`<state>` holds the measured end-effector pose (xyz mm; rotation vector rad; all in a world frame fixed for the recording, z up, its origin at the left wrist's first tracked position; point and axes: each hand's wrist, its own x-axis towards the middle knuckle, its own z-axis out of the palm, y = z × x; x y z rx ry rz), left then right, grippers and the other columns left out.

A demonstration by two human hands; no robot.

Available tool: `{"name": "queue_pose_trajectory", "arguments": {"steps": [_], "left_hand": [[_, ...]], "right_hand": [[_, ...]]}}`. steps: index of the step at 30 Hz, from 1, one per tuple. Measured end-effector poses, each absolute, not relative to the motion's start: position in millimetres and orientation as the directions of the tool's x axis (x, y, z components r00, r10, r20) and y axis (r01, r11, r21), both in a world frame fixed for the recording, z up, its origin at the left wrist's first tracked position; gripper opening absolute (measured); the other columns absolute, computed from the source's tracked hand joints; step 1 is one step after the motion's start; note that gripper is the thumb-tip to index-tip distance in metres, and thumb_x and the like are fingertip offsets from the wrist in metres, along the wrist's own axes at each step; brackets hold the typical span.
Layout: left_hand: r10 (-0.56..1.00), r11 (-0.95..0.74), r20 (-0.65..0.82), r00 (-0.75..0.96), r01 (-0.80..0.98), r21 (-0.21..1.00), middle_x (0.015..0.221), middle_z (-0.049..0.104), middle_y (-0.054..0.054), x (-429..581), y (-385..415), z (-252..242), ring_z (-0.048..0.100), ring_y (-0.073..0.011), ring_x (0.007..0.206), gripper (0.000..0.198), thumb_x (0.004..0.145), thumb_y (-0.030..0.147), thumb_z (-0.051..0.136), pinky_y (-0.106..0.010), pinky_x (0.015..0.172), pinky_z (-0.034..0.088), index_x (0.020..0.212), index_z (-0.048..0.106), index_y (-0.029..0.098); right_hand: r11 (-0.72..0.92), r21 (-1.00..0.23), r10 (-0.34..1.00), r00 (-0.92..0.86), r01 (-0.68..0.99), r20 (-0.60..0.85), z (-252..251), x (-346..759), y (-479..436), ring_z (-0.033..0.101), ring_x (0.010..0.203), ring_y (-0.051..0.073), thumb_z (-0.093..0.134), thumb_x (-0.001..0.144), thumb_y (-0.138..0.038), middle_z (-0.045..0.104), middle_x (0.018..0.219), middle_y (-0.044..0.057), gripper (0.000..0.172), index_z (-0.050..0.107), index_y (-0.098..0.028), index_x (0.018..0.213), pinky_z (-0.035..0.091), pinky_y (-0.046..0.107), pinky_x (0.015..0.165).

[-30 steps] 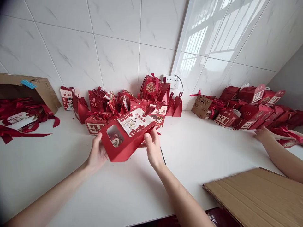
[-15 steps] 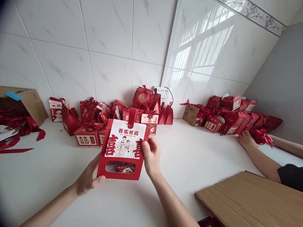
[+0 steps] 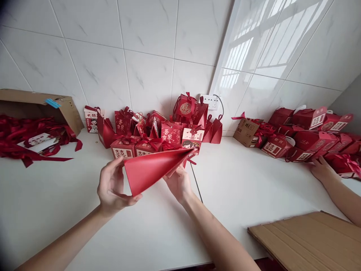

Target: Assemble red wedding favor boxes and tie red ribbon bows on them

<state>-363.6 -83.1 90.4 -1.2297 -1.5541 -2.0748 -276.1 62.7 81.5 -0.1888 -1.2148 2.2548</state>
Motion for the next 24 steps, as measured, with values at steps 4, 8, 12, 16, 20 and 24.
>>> {"name": "queue_pose_trajectory", "arguments": {"steps": [4,8,12,16,20,24], "left_hand": [[0.455,-0.393,0.533,-0.713,0.377,0.839,0.097,0.059,-0.006,-370,-84,96,0.06,-0.0246,0.089,0.084,0.055,0.07,0.071,-0.031,0.075,0.048,0.121,0.055,0.022],[0.621,-0.407,0.382,-0.684,0.135,0.903,0.089,0.067,-0.008,-376,-81,96,0.062,-0.0267,0.087,0.061,0.07,0.071,0.057,-0.032,0.071,0.048,0.098,0.066,0.017],[0.63,-0.438,0.384,-0.675,0.1,0.894,0.095,0.068,-0.009,-379,-78,88,0.062,-0.028,0.091,0.06,0.071,0.069,0.058,-0.032,0.07,0.049,0.1,0.065,0.016],[0.652,-0.542,0.509,-0.562,0.124,0.831,0.111,0.064,-0.009,-381,-78,78,0.059,-0.0294,0.101,0.069,0.07,0.071,0.054,-0.034,0.078,0.05,0.115,0.057,0.019],[0.72,-0.589,0.602,-0.345,0.154,0.793,0.105,0.064,-0.008,-378,-76,70,0.06,-0.0291,0.099,0.082,0.068,0.079,0.05,-0.039,0.086,0.048,0.125,0.051,0.021],[0.792,-0.474,0.537,-0.29,0.261,0.841,0.117,0.061,-0.012,-361,-71,85,0.055,-0.0296,0.112,0.06,0.078,0.065,0.051,-0.04,0.097,0.043,0.118,0.055,0.02]], "right_hand": [[-0.417,-0.836,0.569,-0.819,-0.356,0.065,85,-270,67,0.068,0.083,0.025,0.058,0.08,-0.053,0.072,0.1,0.005,0.037,0.063,-0.023,0.101,0.055,0.038,0.07],[-0.43,-0.862,0.592,-0.805,-0.271,-0.042,89,-268,66,0.069,0.07,0.023,0.052,0.084,-0.053,0.073,0.086,0.004,0.036,0.062,-0.022,0.101,0.055,0.034,0.061],[-0.338,-0.889,0.639,-0.769,-0.309,0.024,94,-267,67,0.069,0.074,0.022,0.052,0.084,-0.054,0.073,0.088,0.005,0.04,0.062,-0.02,0.101,0.055,0.033,0.062],[0.02,-0.928,0.734,-0.625,-0.373,0.267,106,-244,65,0.067,0.081,0.02,0.057,0.083,-0.051,0.071,0.097,0.006,0.036,0.063,-0.019,0.098,0.054,0.029,0.066],[0.407,-0.851,0.743,-0.421,-0.333,0.52,108,-193,54,0.065,0.086,0.017,0.059,0.085,-0.042,0.069,0.099,0.004,0.027,0.062,-0.022,0.102,0.054,0.026,0.072],[0.612,-0.778,0.679,-0.411,-0.142,0.609,97,-135,39,0.064,0.074,0.014,0.059,0.086,-0.033,0.067,0.085,0.002,0.014,0.062,-0.023,0.095,0.054,0.023,0.065]]}}
